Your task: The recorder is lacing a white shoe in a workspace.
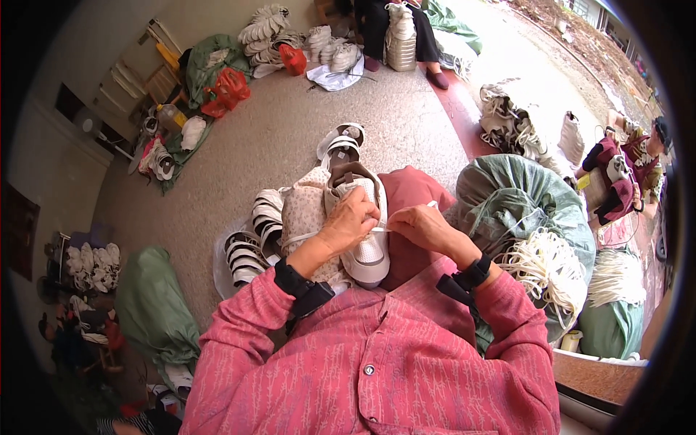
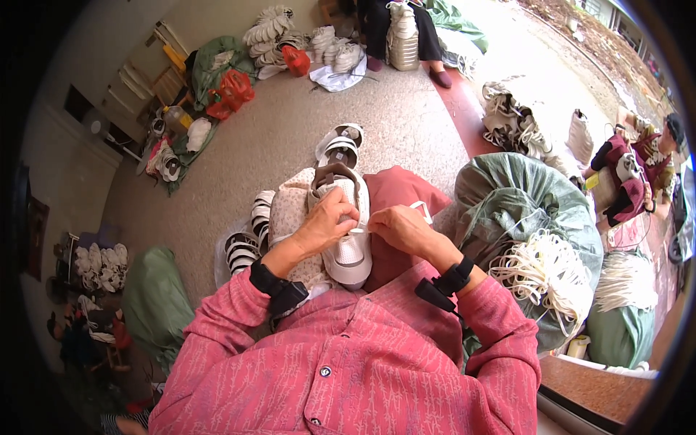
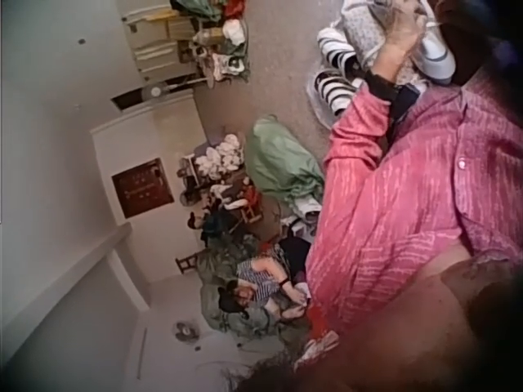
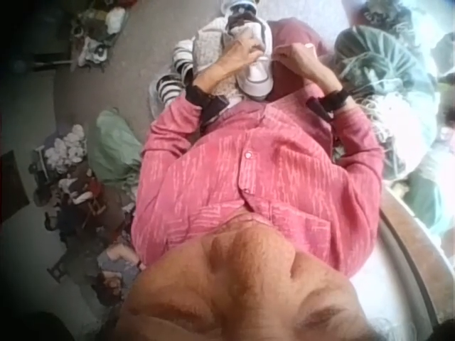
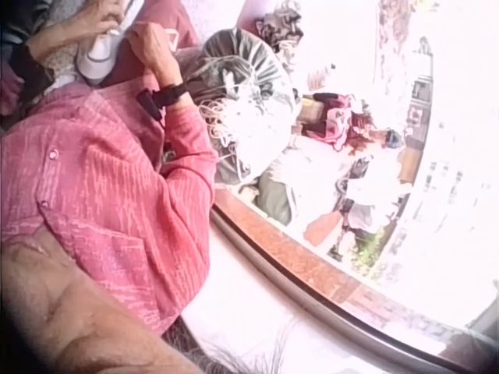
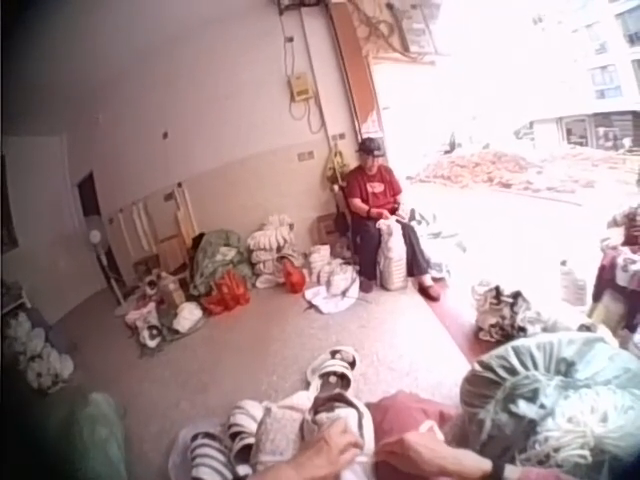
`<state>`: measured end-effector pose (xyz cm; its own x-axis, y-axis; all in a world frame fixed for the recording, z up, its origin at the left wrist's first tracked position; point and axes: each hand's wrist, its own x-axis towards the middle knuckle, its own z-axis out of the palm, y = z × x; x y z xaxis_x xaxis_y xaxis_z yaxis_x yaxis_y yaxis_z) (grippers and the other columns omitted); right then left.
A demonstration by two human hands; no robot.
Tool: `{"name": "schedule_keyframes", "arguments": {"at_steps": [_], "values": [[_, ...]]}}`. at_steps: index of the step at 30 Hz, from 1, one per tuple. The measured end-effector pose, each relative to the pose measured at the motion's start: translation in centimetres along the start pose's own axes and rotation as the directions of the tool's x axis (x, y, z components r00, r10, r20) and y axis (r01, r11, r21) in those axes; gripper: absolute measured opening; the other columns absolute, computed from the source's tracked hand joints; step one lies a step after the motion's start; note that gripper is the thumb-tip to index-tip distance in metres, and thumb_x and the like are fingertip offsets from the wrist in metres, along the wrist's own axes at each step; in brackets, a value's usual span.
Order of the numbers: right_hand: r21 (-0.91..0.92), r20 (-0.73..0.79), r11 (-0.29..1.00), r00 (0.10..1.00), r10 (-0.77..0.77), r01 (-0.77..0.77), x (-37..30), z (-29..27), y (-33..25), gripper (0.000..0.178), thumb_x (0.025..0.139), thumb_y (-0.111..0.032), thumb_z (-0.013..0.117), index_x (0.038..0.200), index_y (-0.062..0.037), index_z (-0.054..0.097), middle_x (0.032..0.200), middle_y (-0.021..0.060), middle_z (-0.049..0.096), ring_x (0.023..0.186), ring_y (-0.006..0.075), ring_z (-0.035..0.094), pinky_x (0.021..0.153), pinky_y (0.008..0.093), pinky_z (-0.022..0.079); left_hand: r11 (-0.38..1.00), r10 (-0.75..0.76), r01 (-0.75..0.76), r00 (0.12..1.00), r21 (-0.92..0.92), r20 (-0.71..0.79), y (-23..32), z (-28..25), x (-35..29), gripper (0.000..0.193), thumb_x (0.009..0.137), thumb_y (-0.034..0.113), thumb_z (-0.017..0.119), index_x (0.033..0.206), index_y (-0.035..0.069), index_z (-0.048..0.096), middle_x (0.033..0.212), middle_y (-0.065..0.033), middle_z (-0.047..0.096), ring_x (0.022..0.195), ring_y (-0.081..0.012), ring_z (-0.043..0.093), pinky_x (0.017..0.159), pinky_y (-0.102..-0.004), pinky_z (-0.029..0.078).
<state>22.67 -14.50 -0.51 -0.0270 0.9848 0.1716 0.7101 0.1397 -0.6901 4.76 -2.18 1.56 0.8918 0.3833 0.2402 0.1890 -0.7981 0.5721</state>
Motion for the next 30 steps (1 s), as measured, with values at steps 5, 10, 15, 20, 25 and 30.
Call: {"name": "schedule_keyframes", "arguments": {"at_steps": [5,10,15,20,25,30], "values": [[0.13,0.047,0.99,0.998,0.049,-0.055,1.0,-0.1,0.2,0.016,0.084,-0.018,0.061,0.086,-0.0047,0.069,0.079,0.0151,0.067,0.07,0.0309,0.065,0.064,0.0371,0.049,0.996,-0.049,0.05,0.999,-0.071,0.013,-1.4,0.1,-0.4,0.008,0.075,0.009,0.068,0.081,0.004,0.068,0.088,-0.01,0.048,0.089,-0.0266,0.053,0.082,-0.0348,0.043],[0.284,0.078,0.954,0.994,0.08,-0.099,0.4,-0.5,0.5,0.016,0.085,-0.013,0.062,0.089,0.0007,0.068,0.073,0.0145,0.065,0.068,0.0178,0.063,0.063,0.033,0.048,0.998,-0.012,0.014,1.0,-0.068,0.028,-1.5,1.3,0.3,0.01,0.073,0.009,0.068,0.082,0.004,0.069,0.089,-0.0112,0.049,0.093,-0.0277,0.053,0.084,-0.0368,0.043],[0.157,0.119,0.961,0.971,0.209,-0.226,0.4,0.3,-1.4,0.014,0.085,-0.012,0.062,0.086,0.0011,0.067,0.071,0.0091,0.065,0.065,0.0145,0.059,0.06,0.0298,0.046,0.994,-0.052,0.051,0.999,-0.094,-0.006,-1.5,1.0,0.0,0.01,0.072,0.01,0.068,0.081,0.004,0.068,0.091,-0.0116,0.049,0.094,-0.0283,0.053,0.083,-0.0364,0.043],[0.249,0.089,0.945,0.977,0.195,-0.212,1.4,0.0,-0.8,0.013,0.085,-0.011,0.061,0.088,-0.0001,0.066,0.072,0.0086,0.065,0.065,0.0144,0.059,0.06,0.0295,0.046,0.976,-0.111,0.113,0.994,-0.184,0.023,-2.2,1.0,0.5,0.01,0.071,0.011,0.069,0.077,0.003,0.068,0.091,-0.0113,0.049,0.093,-0.0267,0.055,0.081,-0.0349,0.044],[0.178,-0.007,0.984,1.0,0.023,-0.022,2.4,1.3,0.9,0.013,0.087,-0.011,0.058,0.089,-0.0001,0.065,0.075,0.0091,0.066,0.067,0.0176,0.062,0.062,0.0299,0.047,0.944,-0.113,0.122,0.992,-0.305,0.047,-3.2,1.1,1.6,0.011,0.07,0.011,0.069,0.078,0.003,0.07,0.091,-0.0107,0.05,0.09,-0.0252,0.056,0.078,-0.0335,0.045],[0.197,0.16,0.963,0.975,0.155,-0.186,1.7,0.0,-0.1,0.016,0.088,-0.013,0.057,0.093,-0.0001,0.065,0.076,0.0107,0.067,0.069,0.0189,0.064,0.062,0.0317,0.048,0.948,-0.125,0.137,0.99,-0.286,0.061,-3.1,0.7,1.3,0.012,0.069,0.01,0.069,0.079,0.004,0.071,0.091,-0.0103,0.051,0.089,-0.0249,0.056,0.079,-0.0331,0.046]]}}
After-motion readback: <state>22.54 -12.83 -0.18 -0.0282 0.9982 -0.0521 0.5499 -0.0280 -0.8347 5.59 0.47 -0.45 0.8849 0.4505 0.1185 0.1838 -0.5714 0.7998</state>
